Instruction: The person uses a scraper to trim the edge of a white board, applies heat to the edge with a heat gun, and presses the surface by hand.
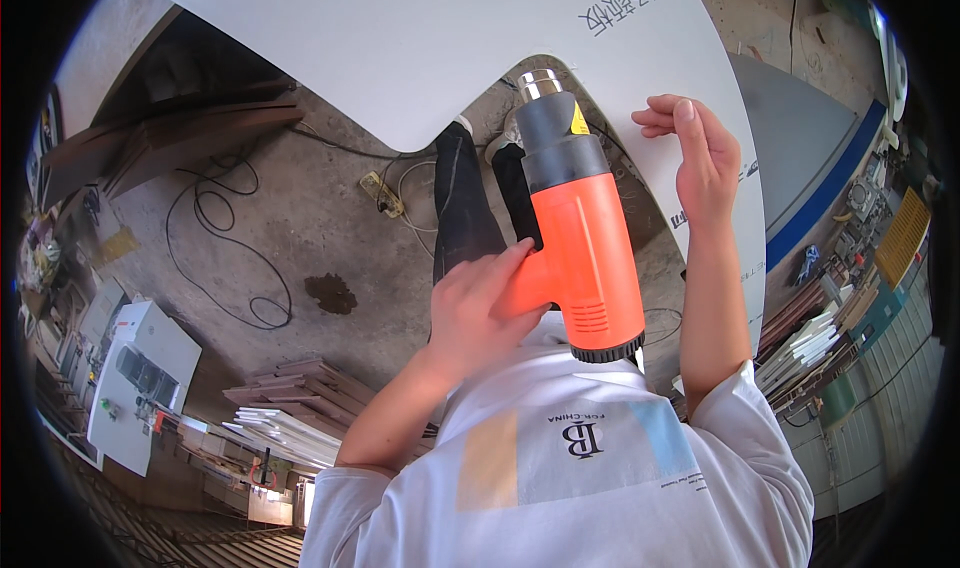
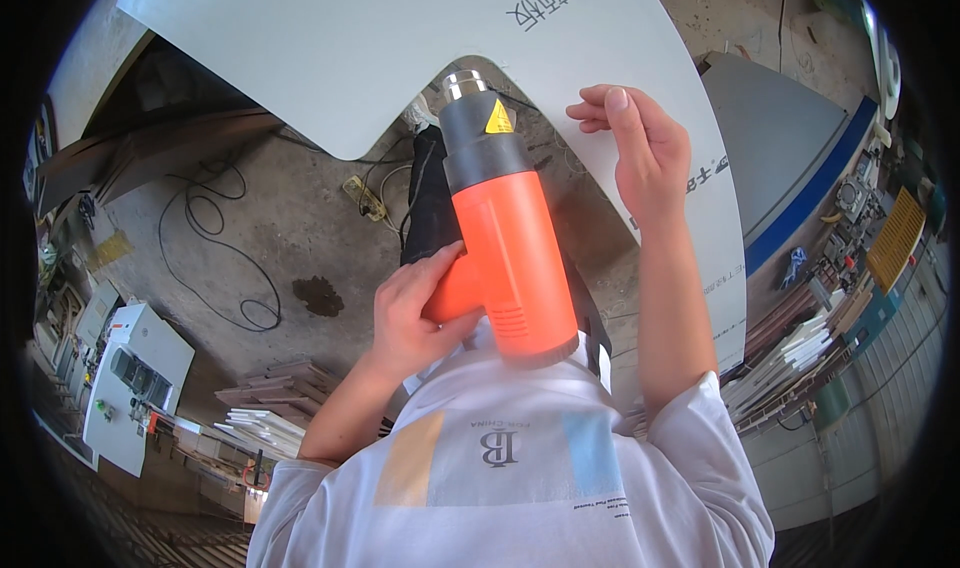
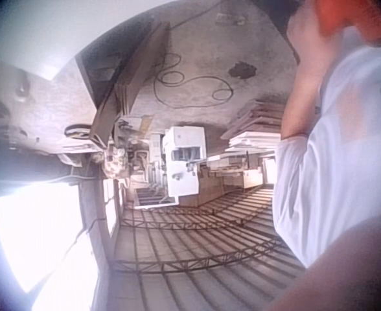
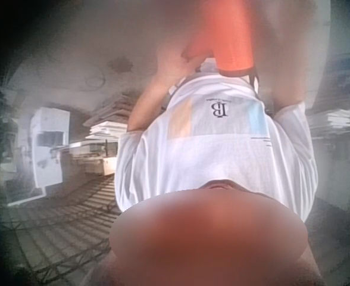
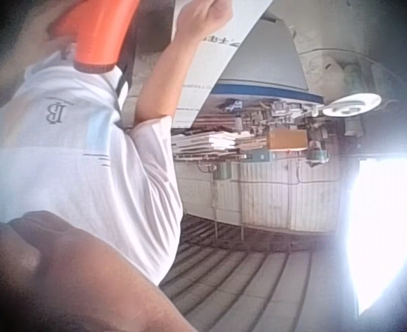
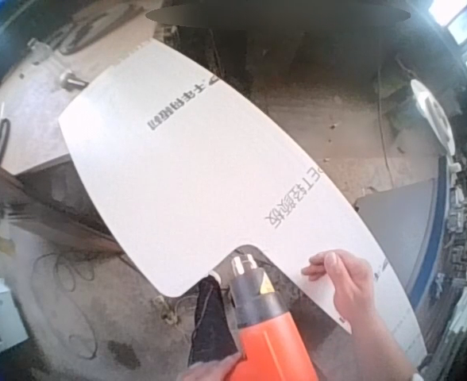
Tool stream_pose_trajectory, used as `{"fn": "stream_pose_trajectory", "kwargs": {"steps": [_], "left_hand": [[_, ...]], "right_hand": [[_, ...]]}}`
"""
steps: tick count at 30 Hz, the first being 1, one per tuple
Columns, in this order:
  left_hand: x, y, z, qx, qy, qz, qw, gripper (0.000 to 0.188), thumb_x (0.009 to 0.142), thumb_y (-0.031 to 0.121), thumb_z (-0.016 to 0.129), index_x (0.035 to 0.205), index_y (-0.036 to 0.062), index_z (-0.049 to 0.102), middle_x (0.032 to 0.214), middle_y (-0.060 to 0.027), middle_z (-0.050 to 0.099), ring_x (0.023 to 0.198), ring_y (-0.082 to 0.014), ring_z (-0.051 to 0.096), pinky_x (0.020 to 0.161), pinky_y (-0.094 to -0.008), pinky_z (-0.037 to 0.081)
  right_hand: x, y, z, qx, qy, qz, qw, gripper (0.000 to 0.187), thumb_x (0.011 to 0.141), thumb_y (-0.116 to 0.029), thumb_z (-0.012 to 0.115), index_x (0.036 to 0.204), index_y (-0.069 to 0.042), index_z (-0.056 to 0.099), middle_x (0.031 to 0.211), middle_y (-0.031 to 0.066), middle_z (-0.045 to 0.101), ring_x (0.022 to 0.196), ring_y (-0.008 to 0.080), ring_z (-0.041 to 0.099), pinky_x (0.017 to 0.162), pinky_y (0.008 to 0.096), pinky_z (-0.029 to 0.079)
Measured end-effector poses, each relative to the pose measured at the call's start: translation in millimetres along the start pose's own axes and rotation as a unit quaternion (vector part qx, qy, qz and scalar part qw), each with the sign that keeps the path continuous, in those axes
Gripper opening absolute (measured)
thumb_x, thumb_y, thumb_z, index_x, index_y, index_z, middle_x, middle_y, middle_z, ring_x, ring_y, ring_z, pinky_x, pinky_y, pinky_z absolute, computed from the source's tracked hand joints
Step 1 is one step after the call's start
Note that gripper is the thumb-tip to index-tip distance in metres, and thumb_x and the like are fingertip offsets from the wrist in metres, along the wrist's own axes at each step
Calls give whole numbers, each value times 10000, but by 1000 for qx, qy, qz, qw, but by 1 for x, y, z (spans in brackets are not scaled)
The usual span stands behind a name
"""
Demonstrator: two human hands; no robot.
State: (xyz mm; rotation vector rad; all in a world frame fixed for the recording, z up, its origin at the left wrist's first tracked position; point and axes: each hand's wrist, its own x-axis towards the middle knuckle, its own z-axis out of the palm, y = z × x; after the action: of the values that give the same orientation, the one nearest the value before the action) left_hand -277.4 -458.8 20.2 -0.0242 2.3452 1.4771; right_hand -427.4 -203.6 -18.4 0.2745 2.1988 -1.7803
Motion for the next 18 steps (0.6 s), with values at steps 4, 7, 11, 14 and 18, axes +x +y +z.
{"fn": "stream_pose_trajectory", "kwargs": {"steps": [4, 7, 11, 14, 18], "left_hand": [[0, -1, 0, 4, 3, 5, 1000, 692, 650, 137, 893, 1277, -36, 656, 1105, -179, 740, 923, -344, 728, 809, -397, 563], [-1, -2, 0, 6, 1, 6, 1000, 695, 651, 138, 893, 1281, -34, 653, 1119, -180, 740, 928, -346, 730, 807, -397, 564], [2, 3, -6, 16, -23, -20, 999, 671, 639, 137, 890, 1249, -25, 661, 1058, -163, 732, 947, -351, 720, 819, -395, 558], [-6, -1, -10, 44, 24, -1, 999, 646, 668, 137, 867, 1259, -11, 653, 1010, -154, 717, 893, -331, 709, 786, -377, 544], [-40, -30, -11, -57, 194, -81, 976, 676, 759, 84, 838, 1364, -28, 559, 1128, -166, 688, 936, -280, 707, 878, -346, 538]], "right_hand": [[8, 0, 1, -21, 1, -27, 999, 355, 1097, -211, 518, 1080, 90, 706, 998, 126, 735, 937, 210, 735, 823, 324, 566], [15, -2, 5, -33, 6, -43, 999, 355, 1097, -205, 519, 1078, 97, 705, 991, 127, 737, 938, 206, 734, 829, 324, 569], [30, 0, 13, -58, 17, -87, 994, 288, 1066, -195, 579, 1130, 50, 716, 1035, 150, 760, 964, 202, 718, 899, 321, 560], [58, -1, 26, -312, -19, -229, 922, 316, 941, -219, 744, 1224, -80, 719, 1232, 84, 735, 1157, 211, 685, 1012, 350, 529], [93, -17, 56, -471, -42, -364, 802, 577, 775, -263, 855, 1321, -211, 678, 1453, -32, 616, 1364, 185, 556, 1135, 387, 462]]}}
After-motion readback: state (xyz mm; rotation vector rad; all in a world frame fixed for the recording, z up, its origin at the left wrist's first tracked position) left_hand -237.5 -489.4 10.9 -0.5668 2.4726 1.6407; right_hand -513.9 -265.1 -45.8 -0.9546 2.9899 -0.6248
